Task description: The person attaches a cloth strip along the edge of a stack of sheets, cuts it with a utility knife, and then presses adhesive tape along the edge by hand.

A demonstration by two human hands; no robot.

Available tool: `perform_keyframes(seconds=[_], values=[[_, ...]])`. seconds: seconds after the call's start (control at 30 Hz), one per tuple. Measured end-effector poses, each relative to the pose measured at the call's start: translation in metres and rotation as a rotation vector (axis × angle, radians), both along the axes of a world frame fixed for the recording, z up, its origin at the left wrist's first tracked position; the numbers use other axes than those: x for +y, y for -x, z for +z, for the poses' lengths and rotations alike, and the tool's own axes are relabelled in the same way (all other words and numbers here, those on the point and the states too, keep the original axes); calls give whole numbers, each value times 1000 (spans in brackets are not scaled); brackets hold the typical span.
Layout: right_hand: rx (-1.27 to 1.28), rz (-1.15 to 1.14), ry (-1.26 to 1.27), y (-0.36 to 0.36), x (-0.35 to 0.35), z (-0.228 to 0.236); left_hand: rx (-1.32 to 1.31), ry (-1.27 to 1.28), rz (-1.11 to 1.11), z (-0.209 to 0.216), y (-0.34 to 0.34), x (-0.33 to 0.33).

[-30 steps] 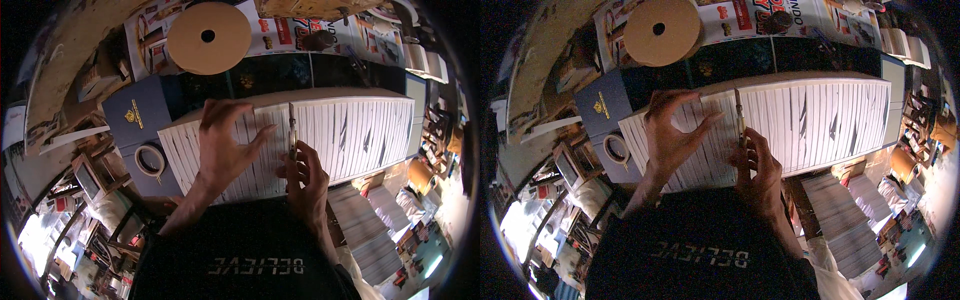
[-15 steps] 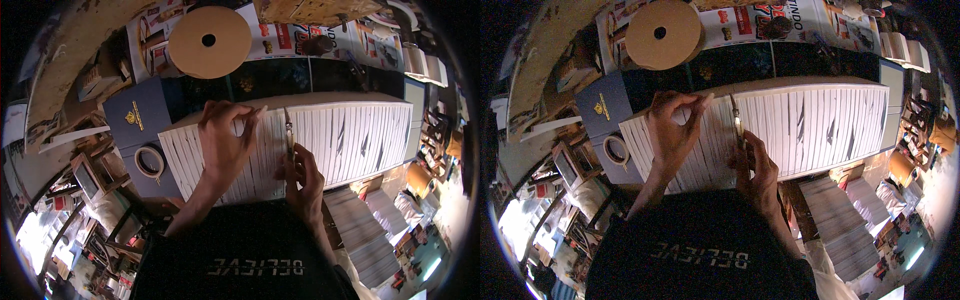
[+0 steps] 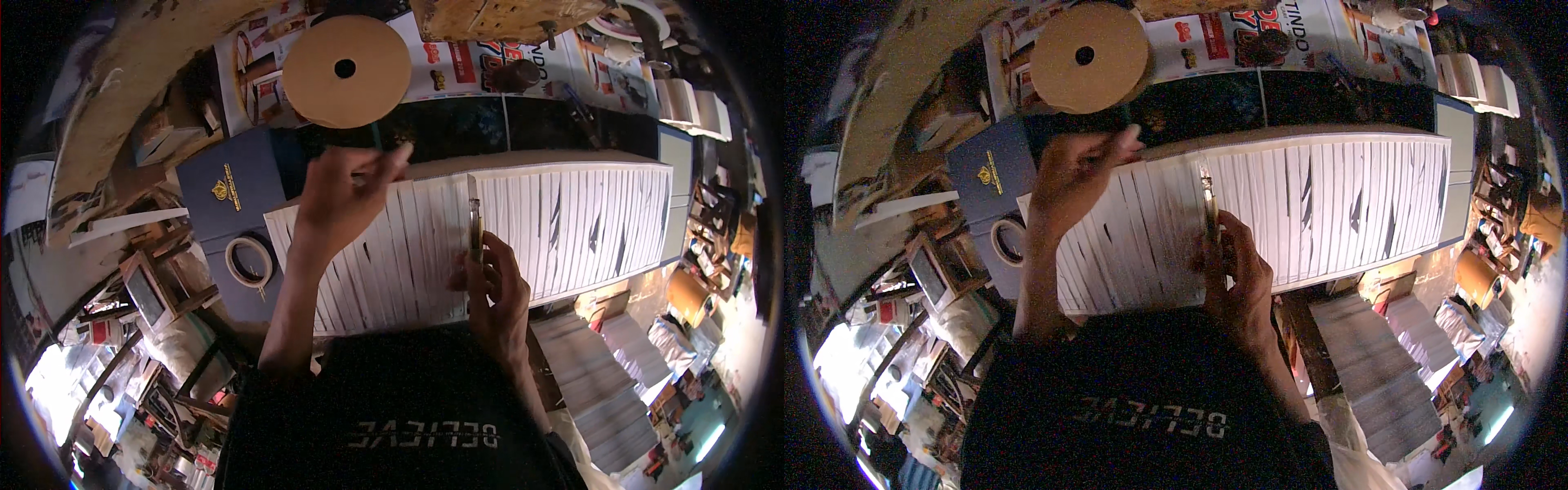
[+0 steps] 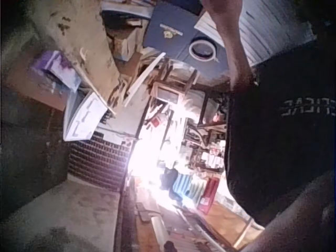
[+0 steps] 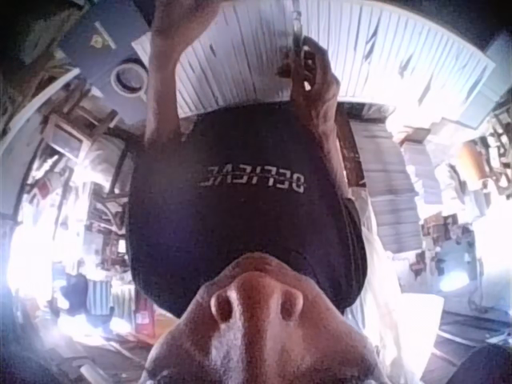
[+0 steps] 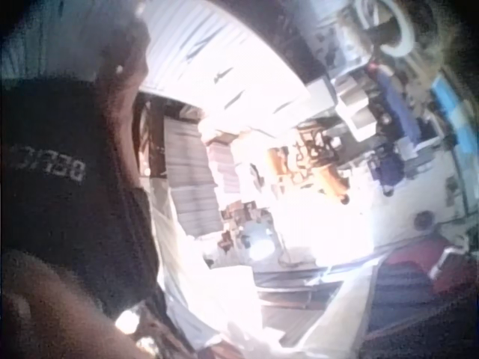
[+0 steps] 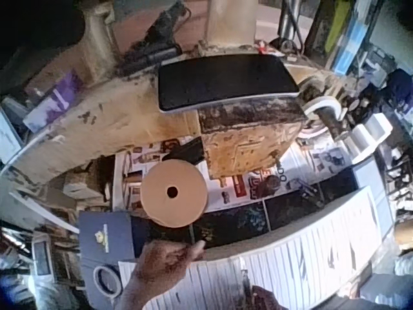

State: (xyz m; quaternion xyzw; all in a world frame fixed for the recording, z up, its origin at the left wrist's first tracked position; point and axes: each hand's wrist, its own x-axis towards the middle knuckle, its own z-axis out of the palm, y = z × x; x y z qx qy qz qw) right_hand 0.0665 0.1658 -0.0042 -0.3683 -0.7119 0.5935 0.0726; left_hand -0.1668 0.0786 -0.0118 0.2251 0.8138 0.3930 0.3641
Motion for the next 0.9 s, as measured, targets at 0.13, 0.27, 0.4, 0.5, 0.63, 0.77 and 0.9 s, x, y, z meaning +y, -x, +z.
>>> perform_keyframes(seconds=[0.13, 0.27, 0.4, 0.5, 0.63, 0.77, 0.9], values=[[-17, -150, 163, 9, 5, 20, 161, -69, -77, -3, -7, 2], [-87, -10, -285, 43, 34, 19, 316, -66, -99, -17, -7, -7], [-70, 36, -532, 76, 42, -12, 227, -84, -103, -24, -9, -8], [-119, 87, -568, 78, 46, -16, 282, -95, -135, -13, -11, -8], [-161, -47, -552, 76, 66, -8, 262, -32, -145, -5, -9, -8], [-21, -239, -536, 40, 126, -28, 282, -9, -136, -3, -11, -7], [-114, -400, -675, 12, 182, -7, 306, -29, -174, -7, -12, -5]])
